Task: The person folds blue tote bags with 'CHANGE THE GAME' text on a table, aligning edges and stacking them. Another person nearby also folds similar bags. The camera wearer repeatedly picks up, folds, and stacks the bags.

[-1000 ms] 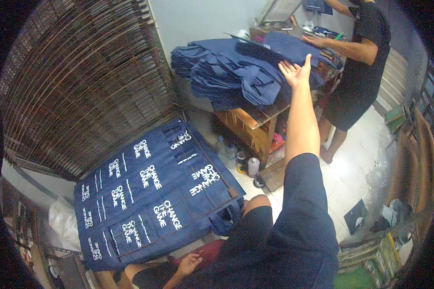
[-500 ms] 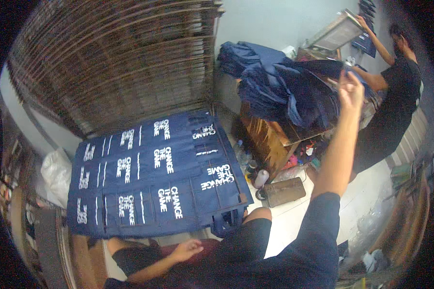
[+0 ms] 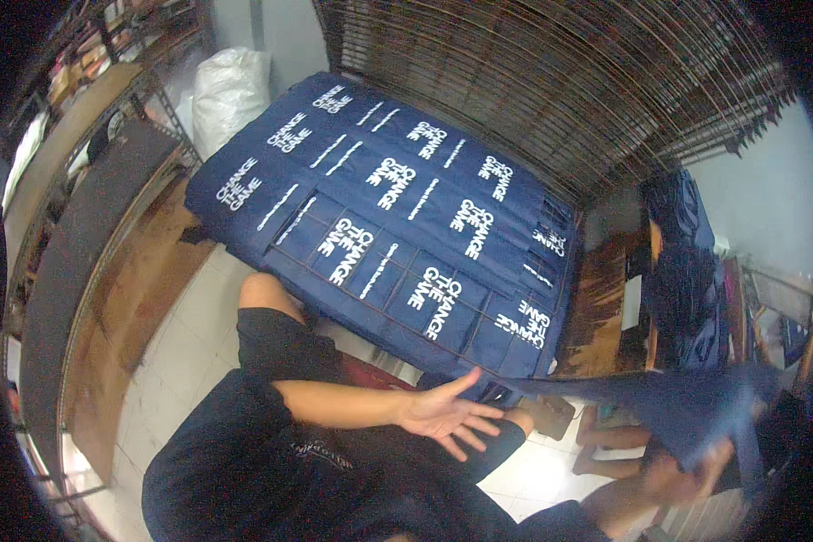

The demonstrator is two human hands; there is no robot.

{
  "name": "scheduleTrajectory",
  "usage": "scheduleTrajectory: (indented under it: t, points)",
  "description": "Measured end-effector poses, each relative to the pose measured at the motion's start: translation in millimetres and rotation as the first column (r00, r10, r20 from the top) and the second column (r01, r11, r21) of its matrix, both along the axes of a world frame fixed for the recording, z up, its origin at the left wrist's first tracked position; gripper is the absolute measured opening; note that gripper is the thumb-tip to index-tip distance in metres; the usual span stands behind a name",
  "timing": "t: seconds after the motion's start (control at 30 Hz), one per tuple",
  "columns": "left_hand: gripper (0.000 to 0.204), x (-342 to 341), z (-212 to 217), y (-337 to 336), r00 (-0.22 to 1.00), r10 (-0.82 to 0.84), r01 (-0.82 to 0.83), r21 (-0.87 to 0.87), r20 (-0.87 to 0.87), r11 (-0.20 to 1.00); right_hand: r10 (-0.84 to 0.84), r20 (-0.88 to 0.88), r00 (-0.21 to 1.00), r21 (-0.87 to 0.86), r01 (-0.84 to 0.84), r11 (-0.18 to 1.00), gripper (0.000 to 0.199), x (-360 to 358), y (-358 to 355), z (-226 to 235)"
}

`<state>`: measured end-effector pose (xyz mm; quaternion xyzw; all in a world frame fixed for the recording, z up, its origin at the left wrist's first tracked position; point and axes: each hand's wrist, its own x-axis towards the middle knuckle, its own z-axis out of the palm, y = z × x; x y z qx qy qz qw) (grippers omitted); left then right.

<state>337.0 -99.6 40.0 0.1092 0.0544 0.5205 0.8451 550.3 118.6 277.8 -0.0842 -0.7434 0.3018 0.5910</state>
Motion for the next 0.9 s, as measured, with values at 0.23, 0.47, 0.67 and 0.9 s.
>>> scheduleTrajectory:
  t: [0.23, 0.47, 0.67, 0.9]
  points:
    - [0.093, -58.8, 4.9, -115.7, 0.775, 0.58, -0.527, -0.25, 0.25, 0.812, 0.632, -0.242, 0.737, -0.787, -0.53, 0.317, 0.08, -150.1, -85.6, -33.3]
    - [0.076, -164.5, 47.5, -223.0, 0.451, 0.877, -0.882, 0.067, -0.164, 0.466, 0.768, -0.004, 0.64, -0.79, -0.473, 0.391, 0.078, -221.6, -106.5, -64.0]
    - [0.081, -212.1, 40.0, -242.7, 0.025, 0.821, -0.928, 0.292, -0.571, 0.231, 0.637, 0.044, 0.77, -0.807, -0.348, 0.476, 0.075, -249.0, -119.5, -159.3]
    - [0.066, -268.3, -88.5, -247.3, -0.352, 0.124, -0.936, 0.352, -0.928, -0.021, 0.593, 0.302, 0.747, -0.884, -0.013, 0.467, 0.031, -279.7, -155.1, -315.9]
